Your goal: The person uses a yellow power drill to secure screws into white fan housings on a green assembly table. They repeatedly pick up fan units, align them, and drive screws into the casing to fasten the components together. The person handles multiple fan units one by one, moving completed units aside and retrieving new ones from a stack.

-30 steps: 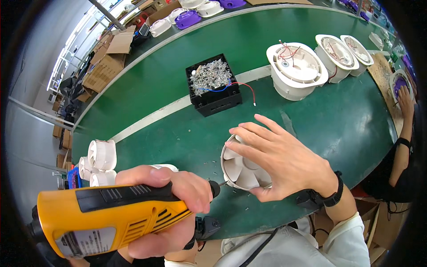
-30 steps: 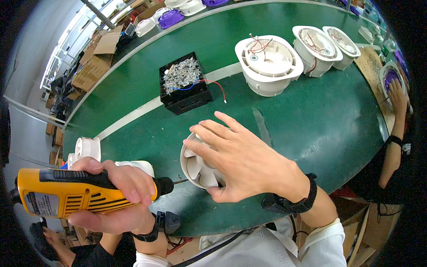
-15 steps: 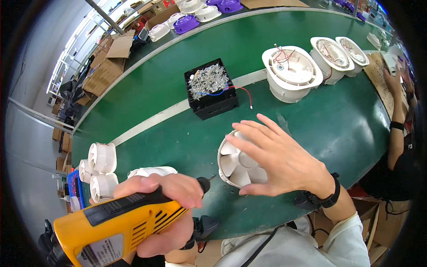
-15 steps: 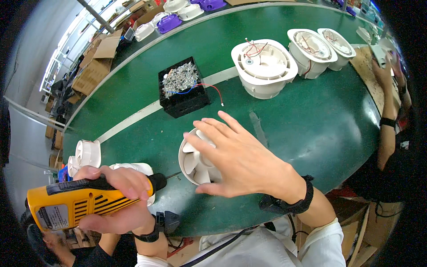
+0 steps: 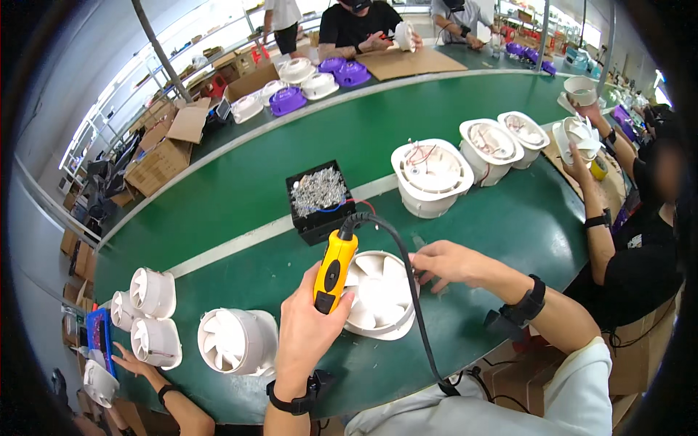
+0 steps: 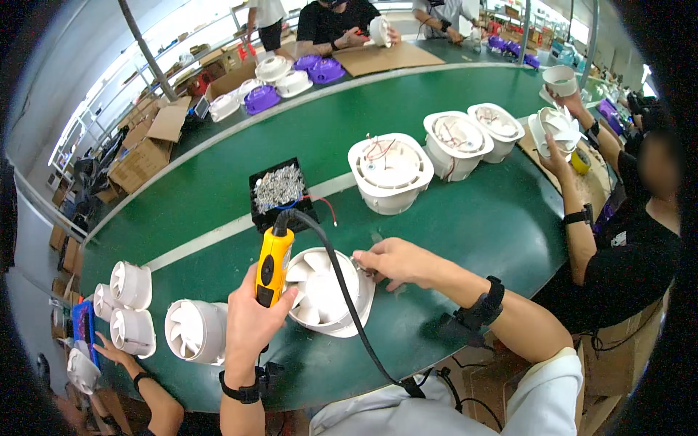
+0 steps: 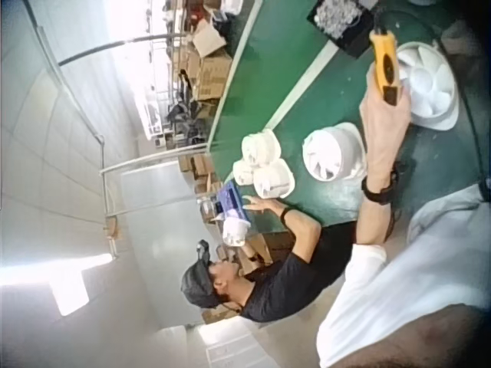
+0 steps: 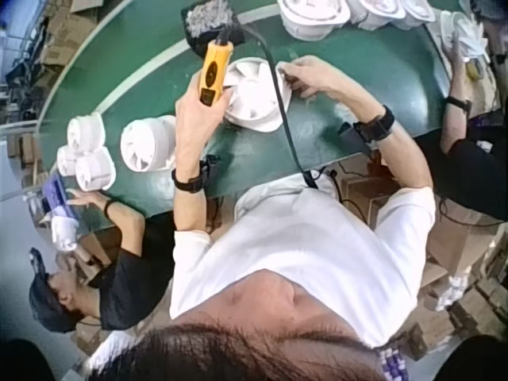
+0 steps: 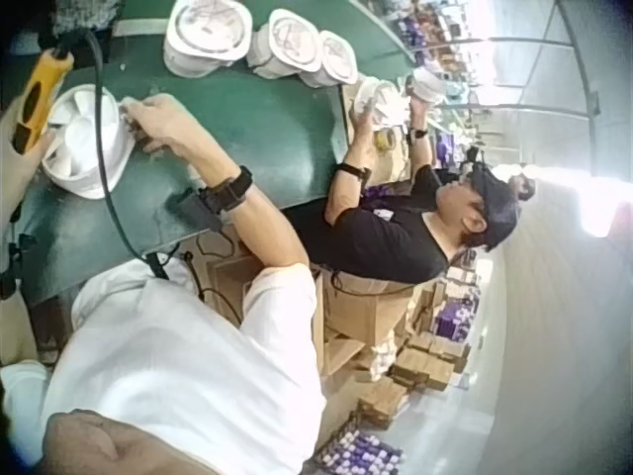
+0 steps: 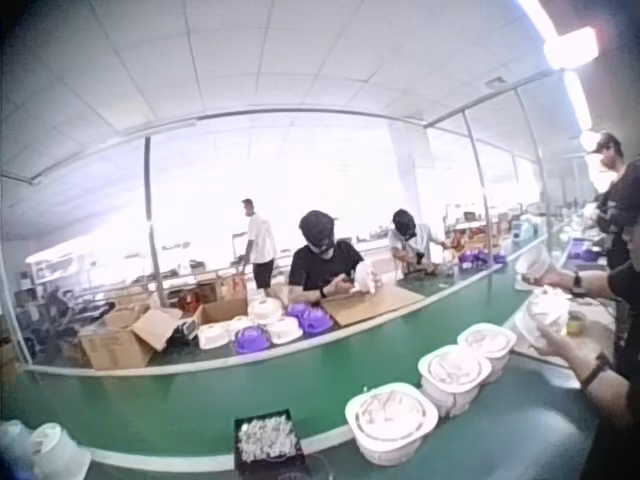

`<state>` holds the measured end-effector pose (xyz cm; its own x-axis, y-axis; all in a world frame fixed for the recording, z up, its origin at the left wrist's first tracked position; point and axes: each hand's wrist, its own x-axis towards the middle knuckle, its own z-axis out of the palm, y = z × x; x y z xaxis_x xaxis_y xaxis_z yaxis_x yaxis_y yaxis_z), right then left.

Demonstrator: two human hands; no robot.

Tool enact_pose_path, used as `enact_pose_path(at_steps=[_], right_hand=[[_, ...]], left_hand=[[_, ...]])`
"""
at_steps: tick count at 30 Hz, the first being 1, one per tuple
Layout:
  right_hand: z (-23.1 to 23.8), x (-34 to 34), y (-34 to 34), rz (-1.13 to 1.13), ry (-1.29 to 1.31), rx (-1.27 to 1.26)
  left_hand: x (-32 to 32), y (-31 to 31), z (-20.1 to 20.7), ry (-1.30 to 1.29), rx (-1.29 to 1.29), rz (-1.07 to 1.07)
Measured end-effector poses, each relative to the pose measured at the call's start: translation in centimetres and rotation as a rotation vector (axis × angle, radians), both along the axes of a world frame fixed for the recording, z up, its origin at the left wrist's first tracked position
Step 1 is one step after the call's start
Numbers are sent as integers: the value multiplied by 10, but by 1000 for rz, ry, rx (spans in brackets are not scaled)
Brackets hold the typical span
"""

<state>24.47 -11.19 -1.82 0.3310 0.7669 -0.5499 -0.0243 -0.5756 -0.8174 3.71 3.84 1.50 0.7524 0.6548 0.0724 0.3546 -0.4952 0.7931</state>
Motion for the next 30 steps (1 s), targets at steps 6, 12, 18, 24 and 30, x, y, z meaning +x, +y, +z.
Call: enact_pose_path(at_steps=[6,12,18,24,30], right_hand=[[26,-2,4,61,169,-70],[25,8,14,115,158,-89],[30,13,31,221,138,-160],[14,20,30,244,61,-220],[5,9,31,292,269,-223]], left_hand=[[0,1,2,27,-23,16],[-2,3,0,35,81,5],[-4,7,-7,22,109,13],[-3,6,-5,29,104,-5],[-4,7,-2,41,98,49]])
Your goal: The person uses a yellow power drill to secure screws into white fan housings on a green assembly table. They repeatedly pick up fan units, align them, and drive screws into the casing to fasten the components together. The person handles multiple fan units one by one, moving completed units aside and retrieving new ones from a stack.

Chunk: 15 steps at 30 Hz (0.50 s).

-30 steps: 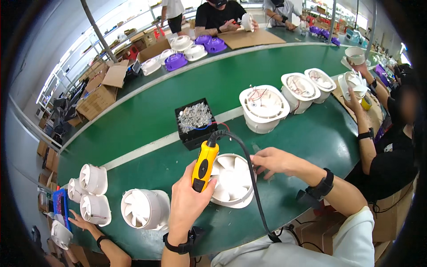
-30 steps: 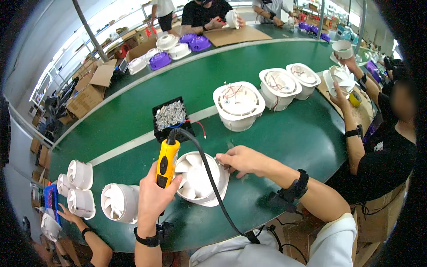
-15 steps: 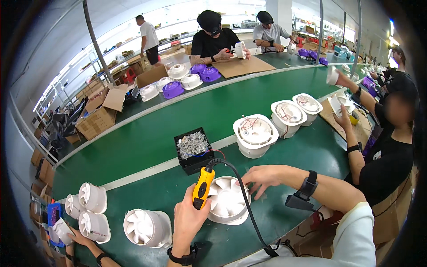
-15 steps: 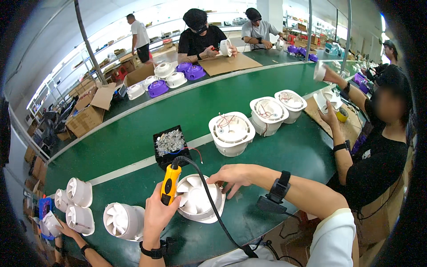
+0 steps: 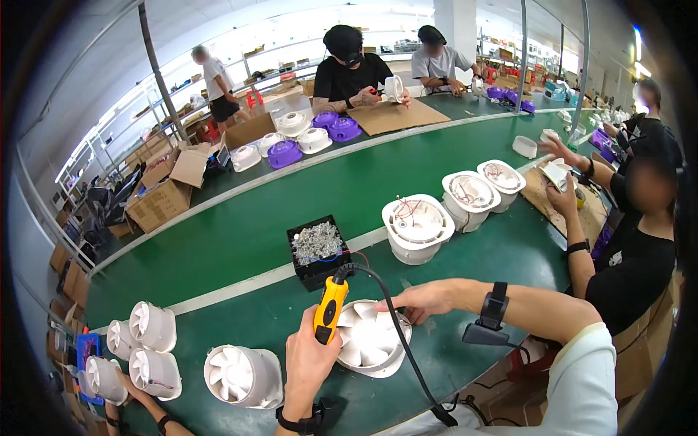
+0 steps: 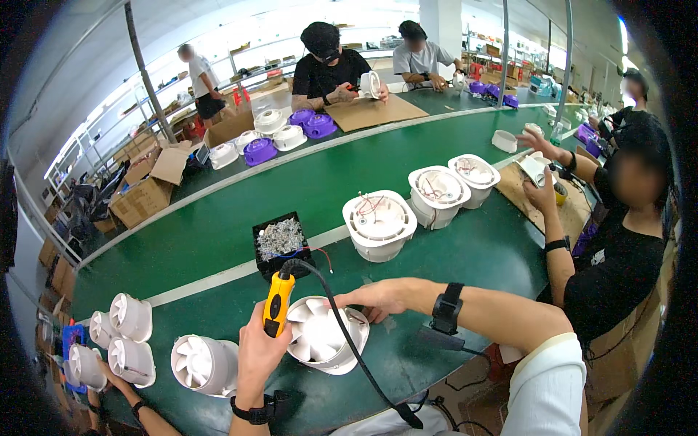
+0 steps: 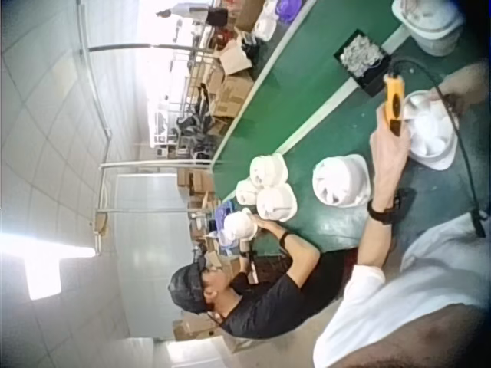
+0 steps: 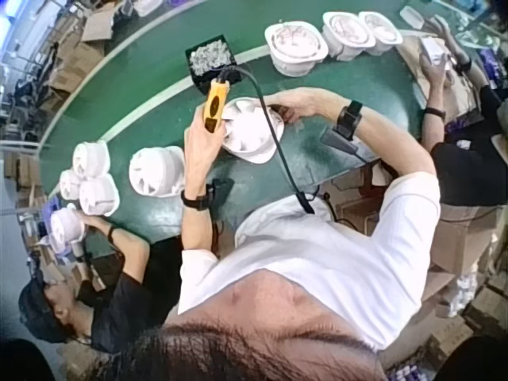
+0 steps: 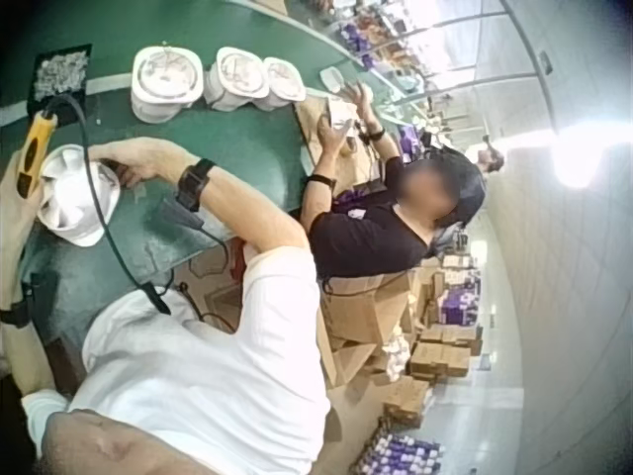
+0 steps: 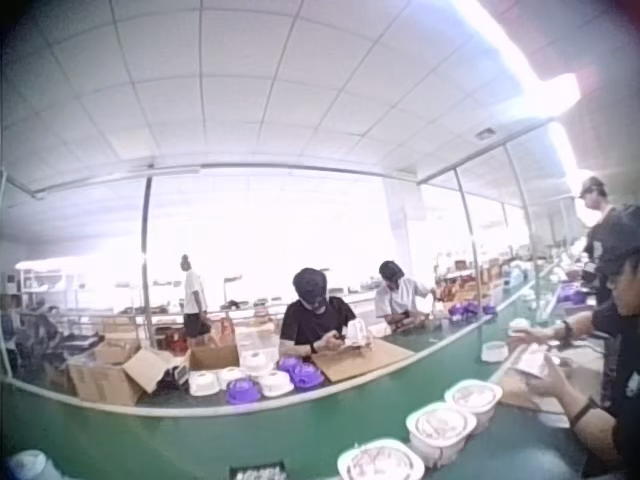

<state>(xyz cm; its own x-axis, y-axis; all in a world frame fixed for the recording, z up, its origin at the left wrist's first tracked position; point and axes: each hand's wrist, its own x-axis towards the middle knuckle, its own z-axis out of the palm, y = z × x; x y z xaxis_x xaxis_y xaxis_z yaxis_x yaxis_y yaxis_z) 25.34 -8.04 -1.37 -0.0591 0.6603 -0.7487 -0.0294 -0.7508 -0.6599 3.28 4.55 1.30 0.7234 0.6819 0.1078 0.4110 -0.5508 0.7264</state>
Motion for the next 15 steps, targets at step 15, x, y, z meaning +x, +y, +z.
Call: enact_pose_path(at_steps=[15], right_hand=[[68,-64,-3,-82,-1312,841]], left_hand=[[-42,9,35,-762,-303,123]])
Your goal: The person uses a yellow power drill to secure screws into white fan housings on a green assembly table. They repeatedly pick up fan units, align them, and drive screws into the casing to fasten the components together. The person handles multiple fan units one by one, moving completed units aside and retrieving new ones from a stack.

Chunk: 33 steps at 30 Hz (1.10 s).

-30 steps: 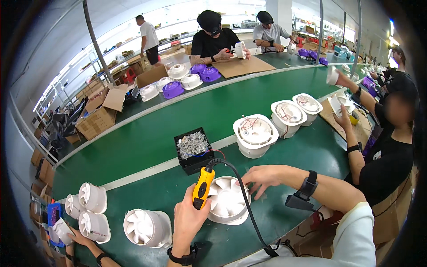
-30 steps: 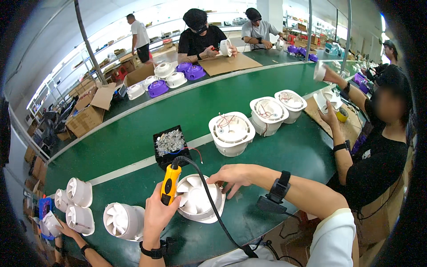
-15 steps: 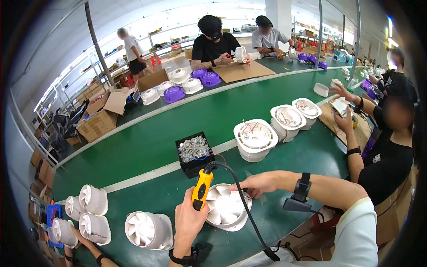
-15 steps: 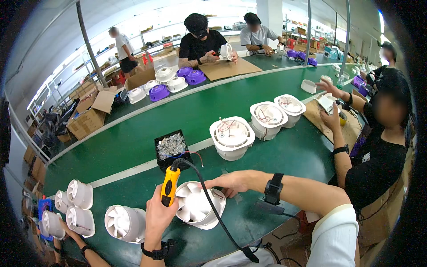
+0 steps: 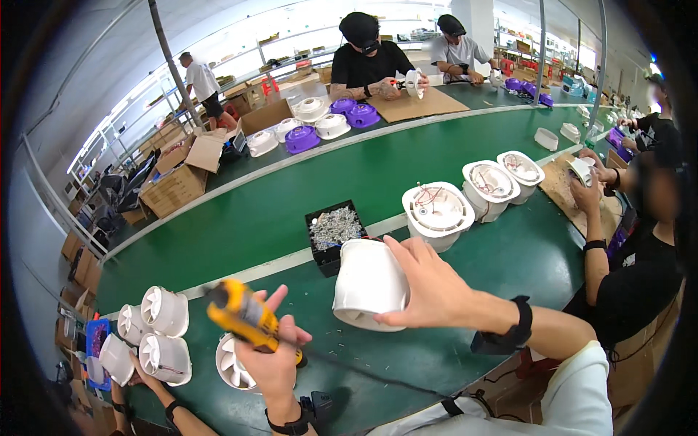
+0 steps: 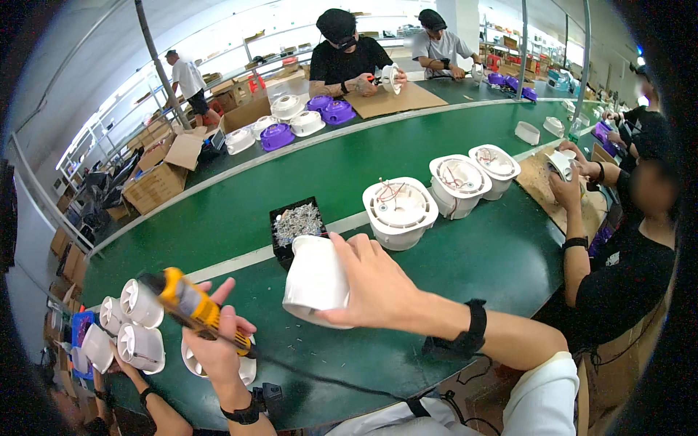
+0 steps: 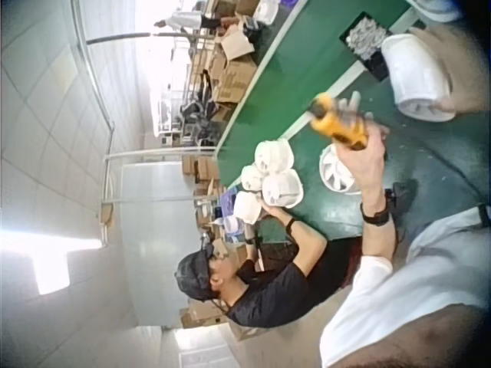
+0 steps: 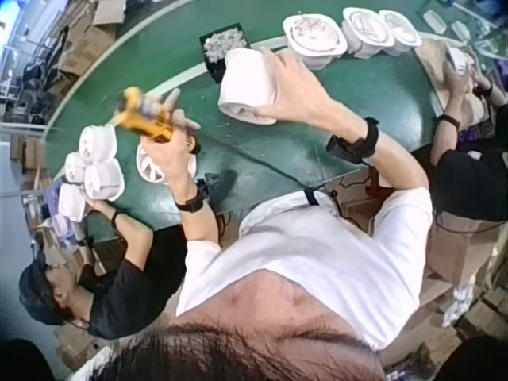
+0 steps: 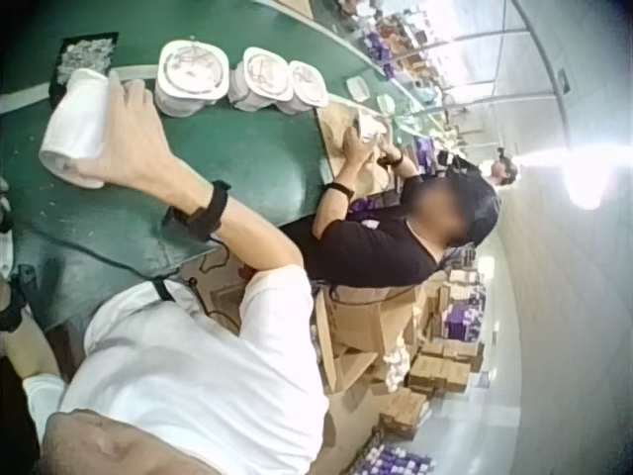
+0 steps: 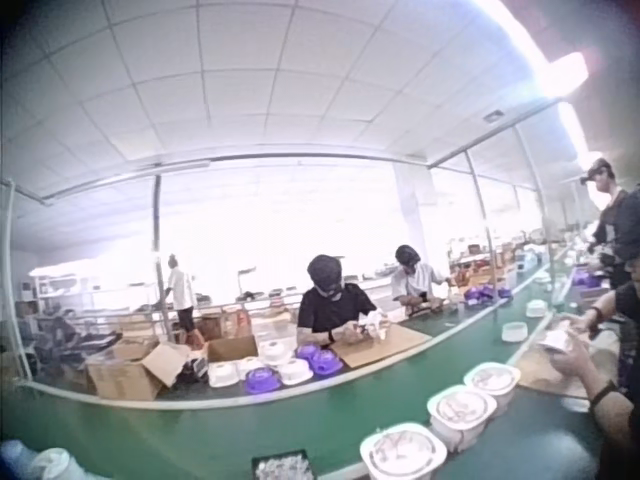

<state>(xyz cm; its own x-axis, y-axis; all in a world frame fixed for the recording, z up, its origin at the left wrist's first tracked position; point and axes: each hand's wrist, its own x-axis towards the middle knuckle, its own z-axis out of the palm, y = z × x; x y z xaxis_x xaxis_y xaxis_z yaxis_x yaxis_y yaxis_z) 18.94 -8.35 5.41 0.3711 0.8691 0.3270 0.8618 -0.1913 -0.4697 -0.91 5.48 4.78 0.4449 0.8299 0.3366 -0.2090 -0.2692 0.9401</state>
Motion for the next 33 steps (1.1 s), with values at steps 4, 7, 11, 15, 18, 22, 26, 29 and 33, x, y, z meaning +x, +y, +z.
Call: enact_pose_path(at_steps=[4,7,11,15,18,22,26,29,33], right_hand=[[-30,-11,-9,152,-342,75],[-39,-11,-14,160,-348,102],[-42,-6,-14,104,-282,131],[-38,3,-8,-45,-122,191],[-46,4,-12,47,-374,203],[-77,-4,-19,299,-762,212],[-77,-4,-22,281,-643,272],[-83,1,-25,318,-636,267],[-63,-3,-29,20,-200,339]], left_hand=[[-2,1,-10,-240,161,97],[-5,5,-15,-305,261,122],[-6,5,-16,-395,235,162],[-8,9,-23,-460,297,183],[-7,7,-22,-509,290,198],[-11,9,-26,-524,307,233],[-11,8,-25,-521,324,252],[-11,9,-25,-522,335,262],[-12,10,-26,-535,334,291]])
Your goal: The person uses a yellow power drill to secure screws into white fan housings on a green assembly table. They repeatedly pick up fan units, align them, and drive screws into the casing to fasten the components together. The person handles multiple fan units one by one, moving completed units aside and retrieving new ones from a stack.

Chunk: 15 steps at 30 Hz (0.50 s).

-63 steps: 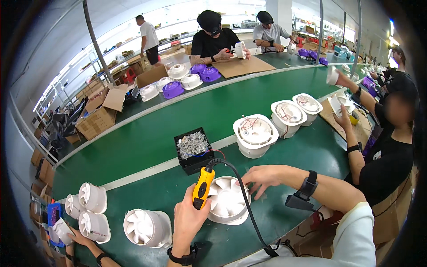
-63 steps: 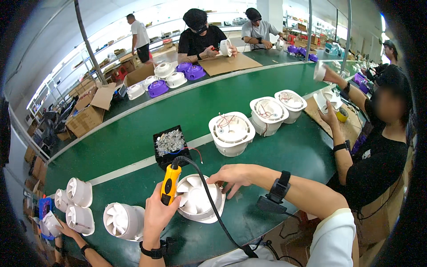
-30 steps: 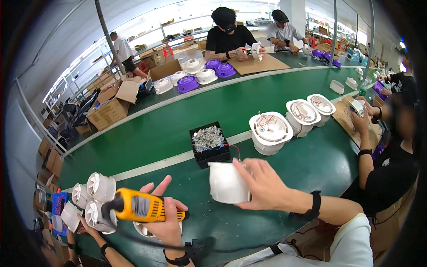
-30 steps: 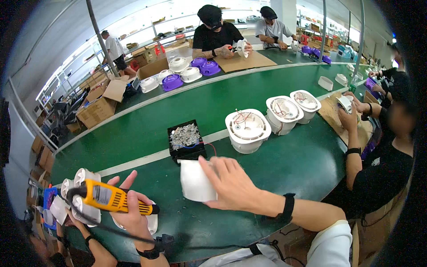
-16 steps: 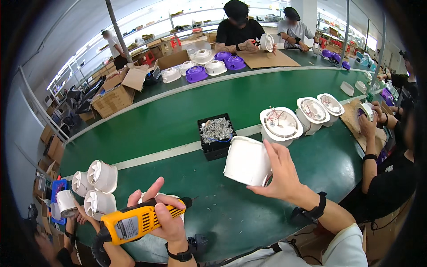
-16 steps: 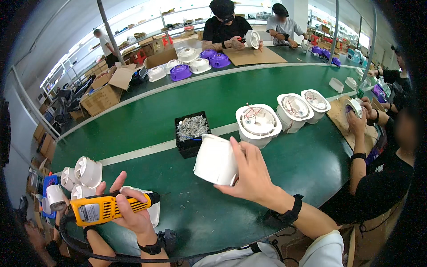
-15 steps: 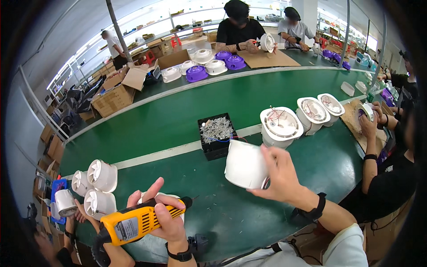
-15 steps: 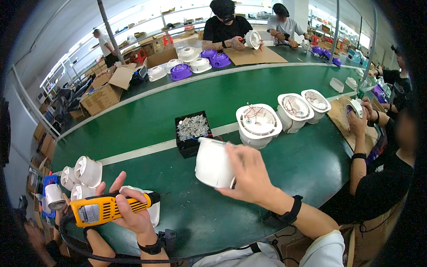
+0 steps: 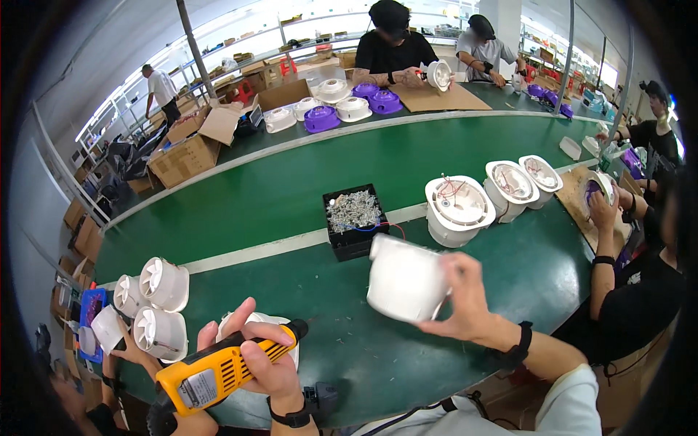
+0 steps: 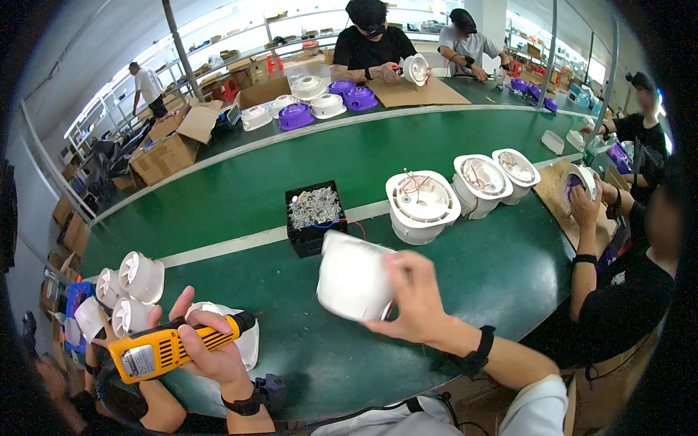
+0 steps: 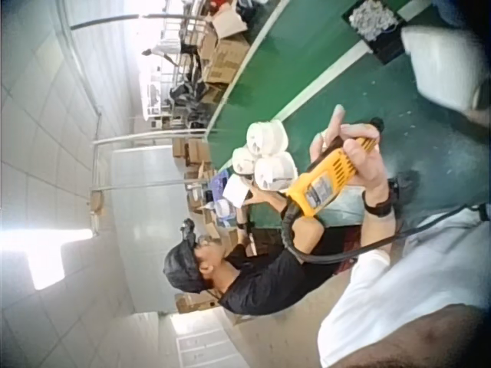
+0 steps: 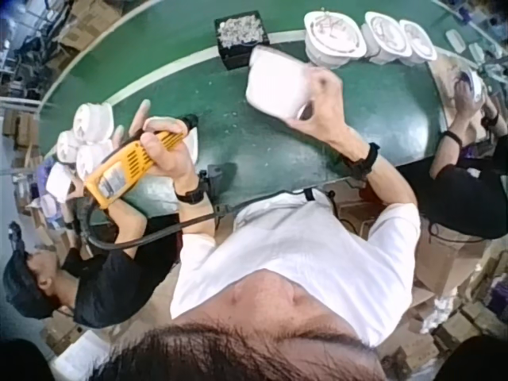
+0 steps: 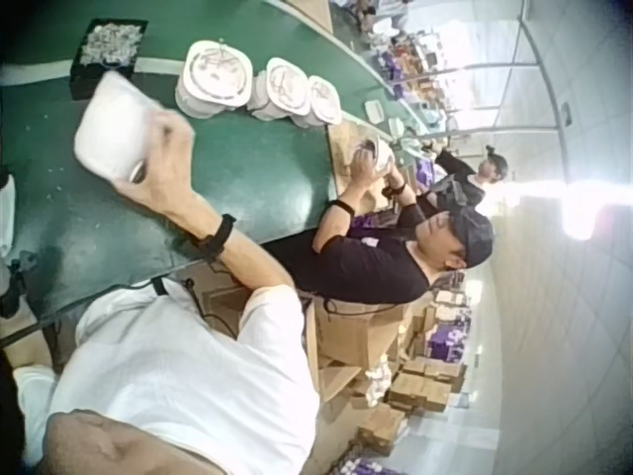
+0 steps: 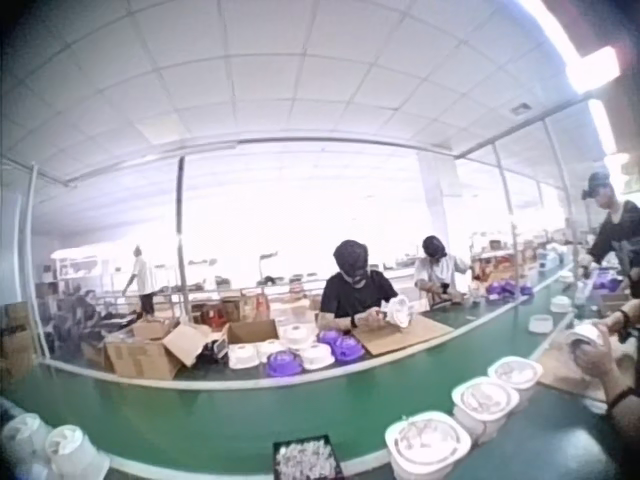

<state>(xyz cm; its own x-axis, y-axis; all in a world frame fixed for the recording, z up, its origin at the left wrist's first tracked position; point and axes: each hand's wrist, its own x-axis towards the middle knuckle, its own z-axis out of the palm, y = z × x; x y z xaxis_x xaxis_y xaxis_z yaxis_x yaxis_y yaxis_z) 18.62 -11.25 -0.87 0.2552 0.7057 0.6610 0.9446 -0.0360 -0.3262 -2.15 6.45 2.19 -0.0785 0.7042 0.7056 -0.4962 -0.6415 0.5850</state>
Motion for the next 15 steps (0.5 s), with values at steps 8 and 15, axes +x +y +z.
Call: enact_pose_path(at_steps=[8,15], right_hand=[[11,15,-28,133,1698,138],[11,5,-39,-18,1968,116]], left_hand=[[-6,-6,0,8,6,24],[-4,-4,-5,65,26,36]])
